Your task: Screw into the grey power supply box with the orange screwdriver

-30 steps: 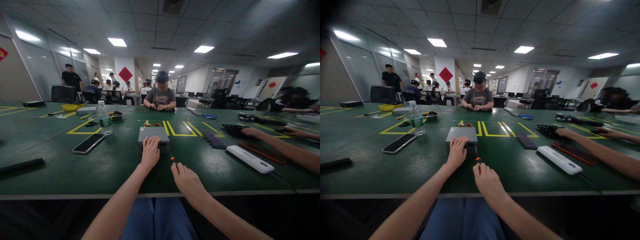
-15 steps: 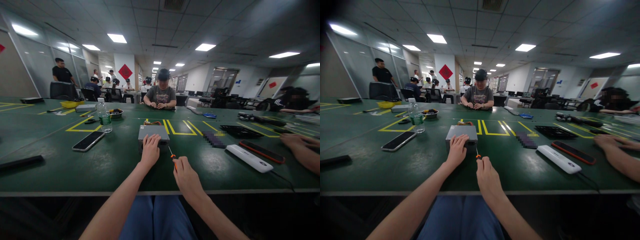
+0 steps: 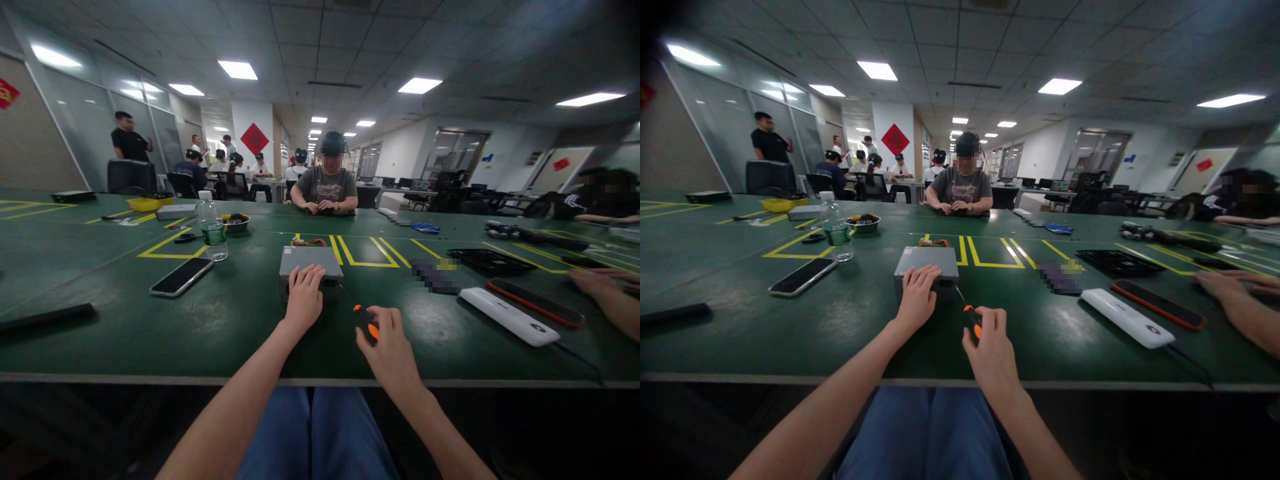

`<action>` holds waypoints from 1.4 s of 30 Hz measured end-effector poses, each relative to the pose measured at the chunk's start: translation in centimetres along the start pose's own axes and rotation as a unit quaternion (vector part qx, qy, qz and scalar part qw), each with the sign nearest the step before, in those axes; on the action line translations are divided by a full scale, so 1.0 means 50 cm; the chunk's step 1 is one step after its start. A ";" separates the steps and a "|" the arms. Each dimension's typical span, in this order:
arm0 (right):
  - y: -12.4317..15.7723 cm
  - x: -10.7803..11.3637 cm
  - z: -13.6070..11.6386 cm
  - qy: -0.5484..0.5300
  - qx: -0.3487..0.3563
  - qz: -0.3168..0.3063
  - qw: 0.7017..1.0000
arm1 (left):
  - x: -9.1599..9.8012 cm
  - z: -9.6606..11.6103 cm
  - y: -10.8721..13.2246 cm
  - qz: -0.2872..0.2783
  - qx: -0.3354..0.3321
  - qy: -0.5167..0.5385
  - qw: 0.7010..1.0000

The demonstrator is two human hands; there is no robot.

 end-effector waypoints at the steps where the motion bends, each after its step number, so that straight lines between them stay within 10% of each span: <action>1: 0.004 0.000 -0.016 0.010 0.025 0.004 1.000 | -0.001 -0.001 0.000 0.001 0.000 0.000 1.000; 8: 0.036 0.004 -0.104 0.133 0.225 0.024 0.965 | -0.004 -0.004 0.003 0.008 0.004 0.006 1.000; 19: 0.005 0.013 -0.051 0.054 0.051 0.010 0.997 | 0.003 0.002 0.001 0.004 0.006 0.011 1.000; 27: 0.025 -0.002 -0.121 0.143 0.215 0.007 0.966 | 0.001 0.001 0.001 -0.002 0.008 0.008 1.000; 36: -0.004 0.026 -0.076 0.070 0.046 0.075 0.994 | 0.003 0.001 0.001 -0.009 0.008 0.002 1.000; 42: 0.016 -0.002 -0.102 0.109 0.146 -0.007 0.983 | 0.003 0.001 0.000 -0.011 0.008 0.008 1.000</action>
Point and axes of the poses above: each hand's wrist, its own y-axis away from the middle knuckle, its own x-axis out of the back of the hand, z = x × y, the point moved 10 cm from there along -y, towards the middle knuckle, and after that the axes turned 5 degrees about -z, right-handed, at the moved point
